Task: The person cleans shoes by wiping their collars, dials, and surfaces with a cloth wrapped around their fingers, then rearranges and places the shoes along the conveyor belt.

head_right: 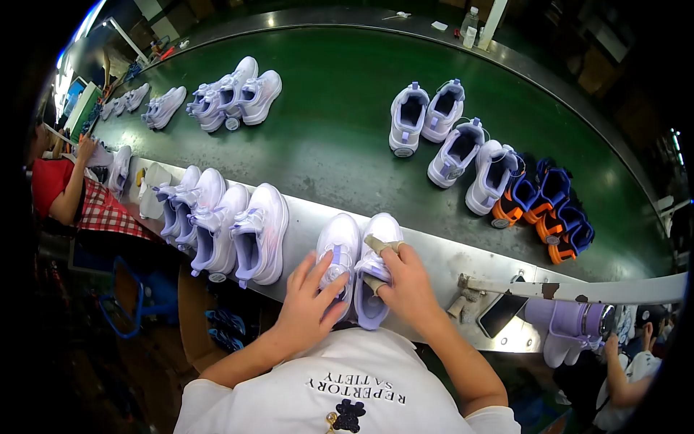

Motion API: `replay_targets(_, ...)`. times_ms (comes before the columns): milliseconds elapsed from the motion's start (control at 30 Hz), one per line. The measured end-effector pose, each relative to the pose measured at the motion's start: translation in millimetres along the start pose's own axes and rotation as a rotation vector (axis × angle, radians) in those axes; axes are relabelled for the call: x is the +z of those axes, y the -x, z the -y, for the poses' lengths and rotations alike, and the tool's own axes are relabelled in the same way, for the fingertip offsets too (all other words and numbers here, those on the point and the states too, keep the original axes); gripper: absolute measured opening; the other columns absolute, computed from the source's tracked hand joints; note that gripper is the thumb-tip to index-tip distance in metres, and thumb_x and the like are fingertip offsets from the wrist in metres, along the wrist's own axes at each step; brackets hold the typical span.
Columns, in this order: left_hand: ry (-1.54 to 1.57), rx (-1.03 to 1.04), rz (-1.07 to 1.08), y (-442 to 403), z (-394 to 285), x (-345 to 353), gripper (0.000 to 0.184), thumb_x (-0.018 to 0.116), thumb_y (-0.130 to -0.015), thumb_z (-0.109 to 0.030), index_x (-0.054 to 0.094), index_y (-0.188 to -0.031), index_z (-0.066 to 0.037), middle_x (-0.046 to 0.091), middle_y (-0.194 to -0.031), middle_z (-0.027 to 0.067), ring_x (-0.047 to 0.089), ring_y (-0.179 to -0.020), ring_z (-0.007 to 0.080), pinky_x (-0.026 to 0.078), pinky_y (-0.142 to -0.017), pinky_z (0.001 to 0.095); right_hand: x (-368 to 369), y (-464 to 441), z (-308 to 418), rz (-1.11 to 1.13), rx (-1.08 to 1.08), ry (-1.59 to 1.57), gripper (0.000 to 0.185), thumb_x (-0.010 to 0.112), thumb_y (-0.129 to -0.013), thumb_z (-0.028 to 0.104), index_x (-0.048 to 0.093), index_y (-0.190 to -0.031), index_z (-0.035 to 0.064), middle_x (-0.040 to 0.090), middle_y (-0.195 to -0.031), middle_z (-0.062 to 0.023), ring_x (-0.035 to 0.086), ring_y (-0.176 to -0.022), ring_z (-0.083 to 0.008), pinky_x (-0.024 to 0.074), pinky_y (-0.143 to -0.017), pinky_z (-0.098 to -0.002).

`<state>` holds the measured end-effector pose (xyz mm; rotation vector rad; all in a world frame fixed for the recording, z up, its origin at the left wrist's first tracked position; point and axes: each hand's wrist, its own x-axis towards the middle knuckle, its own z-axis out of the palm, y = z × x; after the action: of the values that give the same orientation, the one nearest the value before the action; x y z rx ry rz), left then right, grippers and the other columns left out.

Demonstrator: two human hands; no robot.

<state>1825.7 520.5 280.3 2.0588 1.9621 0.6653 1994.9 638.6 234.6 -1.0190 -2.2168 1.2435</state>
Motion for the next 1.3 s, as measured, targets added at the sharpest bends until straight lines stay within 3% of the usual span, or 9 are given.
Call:
replay_targets(133,0.289,-0.346,0.132,3,-27,24,0.03,0.066,-0.082,-0.015,0.057,-0.109,-0.004,0.056,-0.105,0.0162,0.062,-0.079,0.0335,0.052,-0.067,0.0389,1,-4,-8,0.019,0.067,0.037,0.061,0.07,-0.071,0.007,0.056,-0.13,0.0145,0.053,-0.099,-0.0132,0.058,-0.085,-0.0286,0.0482,-0.072,-0.0347)
replay_targets(233,0.063,-0.34,0.149,-5,-36,59,0.025,0.067,-0.082,-0.014,0.054,-0.1,-0.005,0.053,-0.094,0.0153,0.061,-0.067,0.0322,0.05,-0.055,0.039,3,-7,-13,-0.001,0.117,0.003,0.059,0.069,-0.071,0.005,0.057,-0.129,0.0146,0.054,-0.095,-0.013,0.058,-0.081,-0.0283,0.0482,-0.07,-0.0345)
replay_targets(433,-0.104,-0.23,-0.034,-23,-9,59,0.03,0.071,-0.075,-0.016,0.056,-0.097,-0.003,0.053,-0.092,0.017,0.055,-0.079,0.0362,0.045,-0.07,0.0444,-10,-4,-17,-0.02,0.229,-0.097,0.056,0.066,-0.073,0.001,0.058,-0.128,0.0134,0.054,-0.095,-0.0096,0.059,-0.087,-0.0201,0.048,-0.074,-0.0287)
replay_targets(600,-0.047,-0.164,-0.045,-24,-2,71,0.028,0.069,-0.074,-0.01,0.063,-0.1,-0.002,0.057,-0.089,0.0131,0.055,-0.081,0.0323,0.045,-0.073,0.0408,-49,-1,-35,0.418,0.145,-0.554,0.071,0.074,-0.073,0.01,0.047,-0.139,0.0146,0.05,-0.114,-0.0079,0.052,-0.095,-0.0198,0.046,-0.079,-0.0288)
replay_targets(700,0.05,-0.171,-0.031,-26,2,67,0.019,0.066,-0.076,-0.006,0.064,-0.094,-0.002,0.059,-0.084,0.0107,0.055,-0.082,0.0308,0.045,-0.073,0.0404,-66,-19,-57,0.473,-0.024,-0.232,0.074,0.077,-0.071,0.015,0.048,-0.139,0.0143,0.051,-0.117,-0.0069,0.052,-0.103,-0.0217,0.0435,-0.088,-0.0312)
replay_targets(833,0.053,-0.159,-0.053,-27,0,72,0.017,0.065,-0.076,-0.004,0.063,-0.093,-0.004,0.058,-0.083,0.0106,0.055,-0.081,0.0307,0.045,-0.072,0.0404,-37,-34,-57,0.61,-0.167,-0.218,0.068,0.079,-0.069,0.022,0.055,-0.131,0.0123,0.054,-0.113,-0.0087,0.05,-0.105,-0.0245,0.0398,-0.093,-0.0334)
replay_targets(967,0.046,-0.294,-0.11,-29,-4,81,0.016,0.063,-0.076,-0.002,0.062,-0.092,-0.005,0.057,-0.082,0.0099,0.055,-0.081,0.0301,0.045,-0.07,0.0408,-28,-8,-49,0.355,-0.234,-0.062,0.057,0.076,-0.064,0.012,0.059,-0.118,0.0103,0.051,-0.097,-0.0113,0.052,-0.094,-0.0321,0.0434,-0.083,-0.0402)
replay_targets(1133,0.067,-0.267,-0.121,-26,-12,84,0.02,0.065,-0.076,-0.003,0.062,-0.096,-0.005,0.059,-0.091,0.0122,0.056,-0.086,0.0317,0.046,-0.073,0.0409,-35,8,-37,0.39,-0.428,0.246,0.045,0.071,-0.066,0.006,0.063,-0.109,0.0112,0.05,-0.103,-0.0131,0.054,-0.093,-0.0296,0.0481,-0.076,-0.0393)
replay_targets(1300,0.012,-0.293,-0.107,-8,-29,37,0.038,0.07,-0.076,-0.008,0.063,-0.113,-0.007,0.059,-0.115,0.0171,0.057,-0.101,0.0321,0.047,-0.088,0.0407,-33,6,-26,0.62,-0.184,0.425,0.05,0.072,-0.066,0.009,0.062,-0.114,0.0164,0.051,-0.106,-0.0162,0.054,-0.1,-0.0334,0.0489,-0.077,-0.0402)
